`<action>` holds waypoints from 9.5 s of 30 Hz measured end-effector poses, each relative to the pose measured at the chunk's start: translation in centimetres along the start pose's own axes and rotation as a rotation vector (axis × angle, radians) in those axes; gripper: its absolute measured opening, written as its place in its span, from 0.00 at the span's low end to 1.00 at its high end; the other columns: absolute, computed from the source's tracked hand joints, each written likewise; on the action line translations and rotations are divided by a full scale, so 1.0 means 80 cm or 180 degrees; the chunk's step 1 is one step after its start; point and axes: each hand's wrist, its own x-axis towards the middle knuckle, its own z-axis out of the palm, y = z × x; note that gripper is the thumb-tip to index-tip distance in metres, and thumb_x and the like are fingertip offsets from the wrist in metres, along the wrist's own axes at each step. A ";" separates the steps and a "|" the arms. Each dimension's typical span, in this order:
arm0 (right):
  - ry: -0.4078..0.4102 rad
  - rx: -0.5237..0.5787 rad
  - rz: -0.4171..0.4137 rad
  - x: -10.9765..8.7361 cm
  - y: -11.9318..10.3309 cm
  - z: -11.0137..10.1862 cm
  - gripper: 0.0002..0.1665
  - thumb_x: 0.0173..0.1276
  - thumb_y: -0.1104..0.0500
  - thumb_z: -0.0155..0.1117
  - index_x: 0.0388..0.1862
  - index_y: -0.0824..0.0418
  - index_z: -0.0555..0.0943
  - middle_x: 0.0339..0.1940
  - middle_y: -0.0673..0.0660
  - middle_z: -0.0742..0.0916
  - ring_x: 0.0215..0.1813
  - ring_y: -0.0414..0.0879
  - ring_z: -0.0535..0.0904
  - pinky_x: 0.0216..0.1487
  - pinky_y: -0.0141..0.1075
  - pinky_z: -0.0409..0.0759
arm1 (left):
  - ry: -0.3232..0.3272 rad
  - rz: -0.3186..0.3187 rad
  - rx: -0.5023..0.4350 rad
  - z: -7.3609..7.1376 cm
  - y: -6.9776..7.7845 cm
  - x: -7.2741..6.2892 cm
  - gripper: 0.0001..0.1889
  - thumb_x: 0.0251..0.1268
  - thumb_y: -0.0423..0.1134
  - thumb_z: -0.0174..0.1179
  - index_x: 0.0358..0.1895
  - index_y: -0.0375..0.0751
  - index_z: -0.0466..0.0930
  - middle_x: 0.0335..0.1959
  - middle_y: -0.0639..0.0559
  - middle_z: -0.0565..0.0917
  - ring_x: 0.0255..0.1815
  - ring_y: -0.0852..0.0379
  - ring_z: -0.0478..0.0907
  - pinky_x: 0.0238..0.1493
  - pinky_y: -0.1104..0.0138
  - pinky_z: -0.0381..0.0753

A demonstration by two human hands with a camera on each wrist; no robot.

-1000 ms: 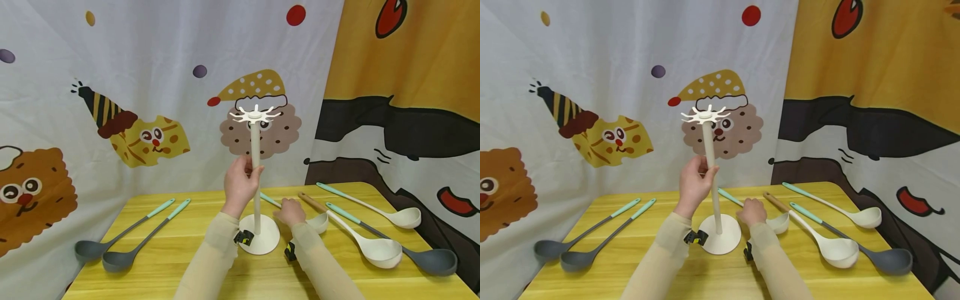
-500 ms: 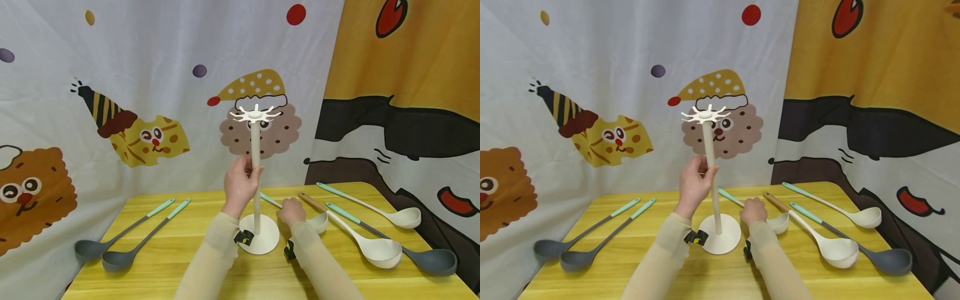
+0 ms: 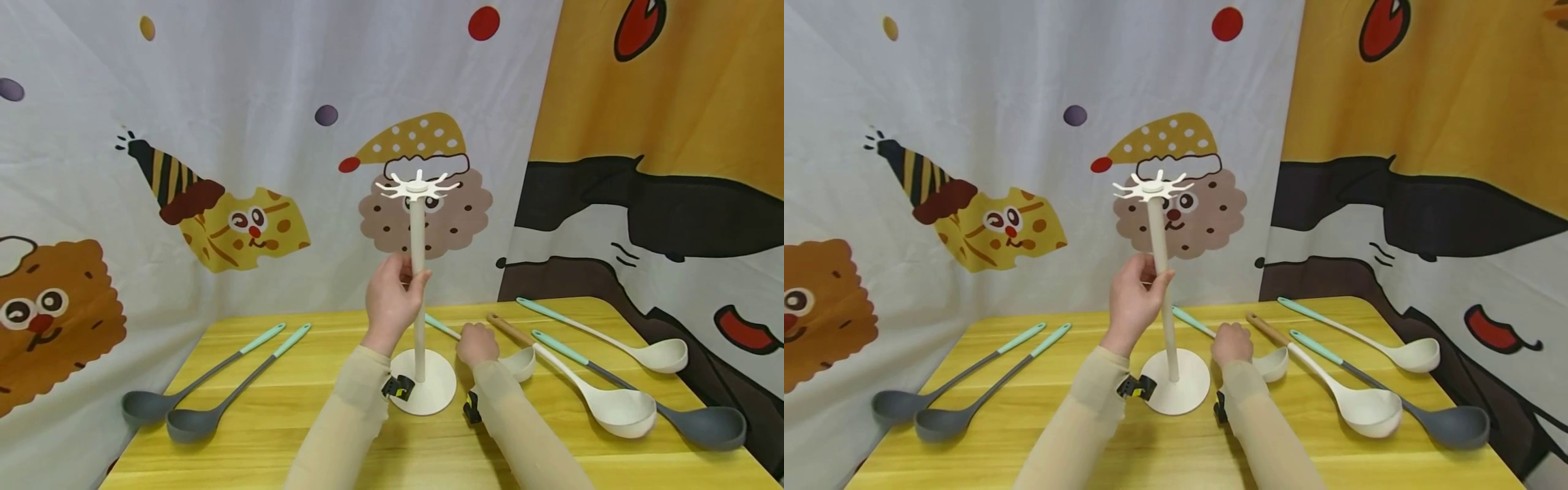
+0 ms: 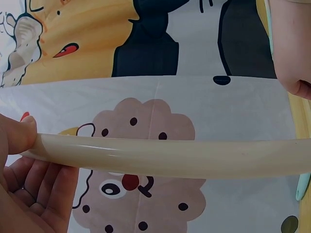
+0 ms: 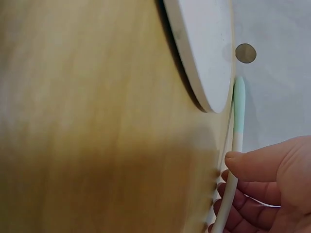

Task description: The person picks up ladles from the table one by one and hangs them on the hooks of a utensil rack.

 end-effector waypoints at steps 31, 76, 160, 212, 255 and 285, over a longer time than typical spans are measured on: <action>-0.0158 0.0094 -0.0055 0.008 0.010 -0.002 0.09 0.69 0.67 0.59 0.41 0.66 0.86 0.35 0.60 0.86 0.37 0.56 0.82 0.43 0.51 0.82 | 0.0017 0.0008 -0.0056 0.001 0.000 -0.001 0.11 0.65 0.40 0.67 0.38 0.38 0.77 0.30 0.49 0.79 0.30 0.54 0.79 0.31 0.65 0.80; 0.0275 0.1925 0.0000 -0.016 0.015 -0.035 0.11 0.74 0.66 0.57 0.51 0.71 0.78 0.44 0.64 0.81 0.43 0.55 0.75 0.44 0.45 0.75 | 0.0065 0.0043 -0.0032 0.003 0.001 -0.004 0.10 0.65 0.39 0.67 0.39 0.37 0.77 0.31 0.48 0.79 0.31 0.54 0.80 0.32 0.67 0.81; 0.1477 0.3189 -0.1066 -0.077 -0.068 -0.144 0.09 0.72 0.68 0.60 0.48 0.71 0.81 0.42 0.67 0.84 0.41 0.38 0.79 0.47 0.25 0.76 | 0.0141 0.0114 0.0107 0.005 0.001 -0.004 0.11 0.65 0.39 0.68 0.39 0.37 0.77 0.31 0.47 0.80 0.30 0.52 0.80 0.31 0.64 0.81; 0.1069 0.3024 -0.1366 -0.082 -0.069 -0.126 0.11 0.73 0.66 0.60 0.50 0.70 0.81 0.43 0.63 0.86 0.42 0.42 0.81 0.45 0.27 0.78 | 0.0077 -0.0003 0.0144 0.005 0.002 -0.006 0.12 0.66 0.42 0.66 0.41 0.38 0.77 0.32 0.48 0.79 0.31 0.54 0.80 0.32 0.64 0.80; 0.0714 0.2624 -0.1478 -0.083 -0.034 -0.115 0.23 0.74 0.58 0.62 0.63 0.66 0.75 0.59 0.63 0.82 0.63 0.57 0.75 0.70 0.56 0.62 | 0.0060 -0.0037 0.0125 0.006 0.001 -0.005 0.11 0.66 0.40 0.66 0.42 0.37 0.77 0.33 0.48 0.79 0.31 0.53 0.80 0.32 0.64 0.80; 0.0664 0.1880 -0.1425 -0.077 0.011 -0.093 0.32 0.72 0.55 0.64 0.70 0.67 0.69 0.66 0.65 0.77 0.67 0.62 0.71 0.68 0.57 0.64 | 0.0094 0.0014 0.0023 0.005 0.000 -0.003 0.11 0.65 0.39 0.67 0.41 0.37 0.77 0.33 0.48 0.80 0.32 0.53 0.80 0.32 0.66 0.81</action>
